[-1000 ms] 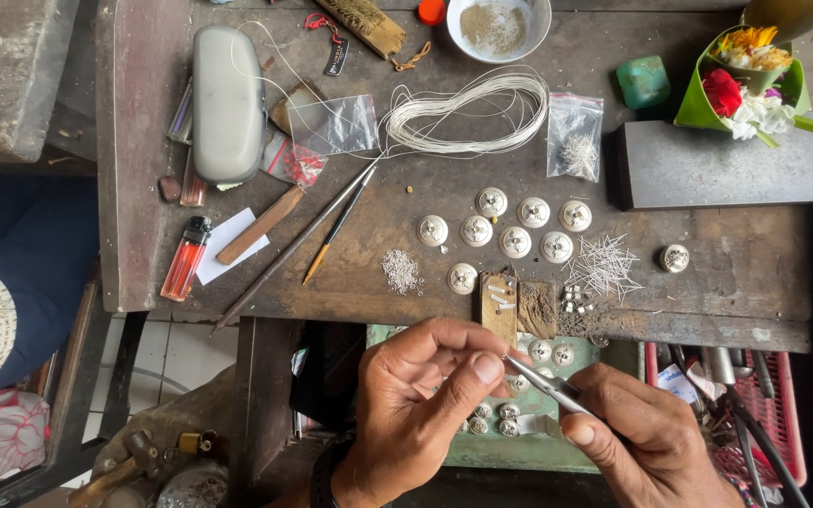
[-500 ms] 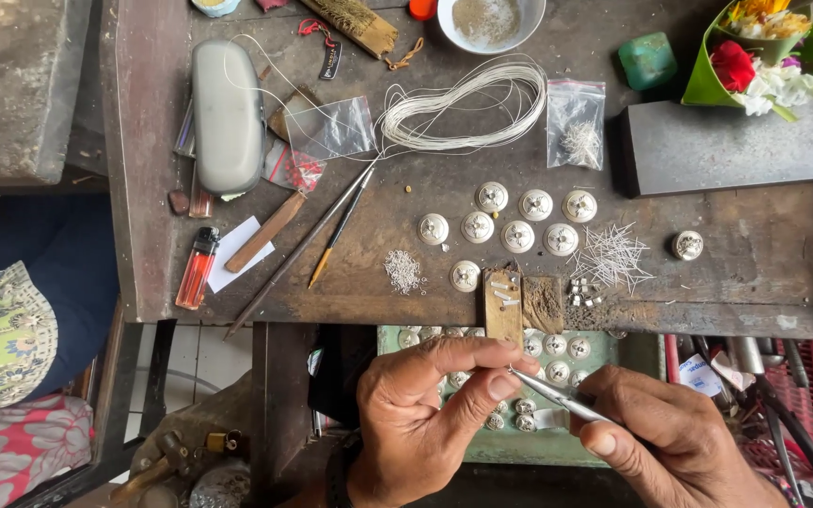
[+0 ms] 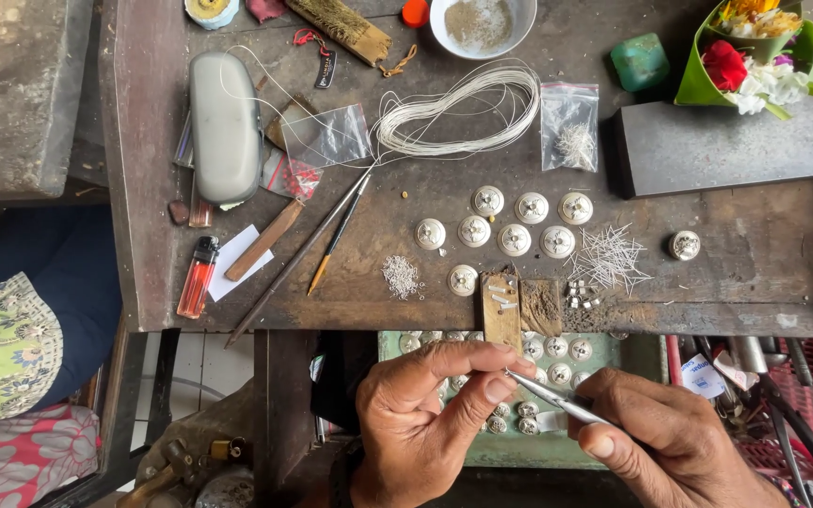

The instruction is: Assembling small silver wire components onto decorative silver pieces using needle-nose pliers at a jewelry workbench.

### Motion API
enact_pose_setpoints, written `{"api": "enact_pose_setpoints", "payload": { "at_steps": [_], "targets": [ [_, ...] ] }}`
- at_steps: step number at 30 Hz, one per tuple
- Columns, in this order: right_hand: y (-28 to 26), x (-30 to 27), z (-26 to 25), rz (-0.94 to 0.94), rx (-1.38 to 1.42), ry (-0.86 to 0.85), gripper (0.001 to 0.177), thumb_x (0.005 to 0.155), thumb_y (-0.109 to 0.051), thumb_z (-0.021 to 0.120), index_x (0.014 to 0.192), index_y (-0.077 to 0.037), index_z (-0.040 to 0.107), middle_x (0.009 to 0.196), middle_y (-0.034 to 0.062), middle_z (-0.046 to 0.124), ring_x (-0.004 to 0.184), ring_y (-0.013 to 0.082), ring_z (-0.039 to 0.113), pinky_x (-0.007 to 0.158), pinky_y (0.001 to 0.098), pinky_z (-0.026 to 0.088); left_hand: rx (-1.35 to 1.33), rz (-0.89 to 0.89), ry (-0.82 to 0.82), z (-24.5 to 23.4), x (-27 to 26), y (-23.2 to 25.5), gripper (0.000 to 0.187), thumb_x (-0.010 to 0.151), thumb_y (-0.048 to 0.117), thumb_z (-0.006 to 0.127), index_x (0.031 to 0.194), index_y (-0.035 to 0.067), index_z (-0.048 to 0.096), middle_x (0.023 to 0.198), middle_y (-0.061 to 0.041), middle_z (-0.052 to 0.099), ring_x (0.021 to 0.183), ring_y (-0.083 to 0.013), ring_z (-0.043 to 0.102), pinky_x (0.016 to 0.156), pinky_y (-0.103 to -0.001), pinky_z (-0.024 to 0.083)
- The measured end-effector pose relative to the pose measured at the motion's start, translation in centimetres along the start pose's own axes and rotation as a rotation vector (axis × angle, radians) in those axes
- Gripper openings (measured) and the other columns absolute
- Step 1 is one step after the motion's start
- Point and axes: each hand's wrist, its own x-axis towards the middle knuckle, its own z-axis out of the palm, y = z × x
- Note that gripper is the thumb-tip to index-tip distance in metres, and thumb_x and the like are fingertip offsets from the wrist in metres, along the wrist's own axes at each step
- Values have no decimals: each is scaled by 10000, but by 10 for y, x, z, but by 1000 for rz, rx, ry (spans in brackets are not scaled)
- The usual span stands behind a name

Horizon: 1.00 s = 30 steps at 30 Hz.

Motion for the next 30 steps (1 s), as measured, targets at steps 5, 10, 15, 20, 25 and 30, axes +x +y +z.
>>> {"api": "enact_pose_setpoints", "payload": {
  "at_steps": [5,10,15,20,25,30],
  "targets": [
    [0,0,2,-5,-27,19,271,848,-288,467,707,-76,561,643,14,519,514,103,515,461,209,433,61,14,20,2,1,4,77,832,115,577,895,75,599,795,-67,689,699,-125,669,648,-210,535],
    [5,-2,3,-6,-262,70,229,821,-278,505,719,-77,547,711,8,534,509,88,503,461,192,412,-208,-144,120,2,1,-3,207,787,148,612,942,13,587,808,-150,665,763,-170,631,751,-285,508],
    [8,2,8,-21,-400,110,213,788,-273,540,762,-66,584,751,38,577,559,104,596,450,203,455,-236,-258,156,0,3,-12,129,774,91,631,865,5,598,752,-109,656,706,-154,636,693,-254,529],
    [12,1,12,39,-422,163,271,765,-351,525,710,-97,603,762,6,607,570,87,616,452,190,463,-194,-241,237,-12,13,-14,123,756,50,646,854,-10,604,750,-87,644,682,-124,631,649,-209,519],
    [18,-4,16,86,-571,267,290,709,-380,538,661,-108,625,783,-6,622,524,66,602,427,185,466,426,27,265,-30,30,-5,84,817,96,569,865,46,616,761,-10,652,624,-66,548,603,-191,473],
    [26,-8,19,56,-648,276,276,714,-388,530,680,-133,629,783,-38,606,513,70,570,380,199,419,662,74,177,-45,34,-13,148,816,98,567,954,55,596,800,-43,684,716,-114,667,579,-217,520]
  ]
}}
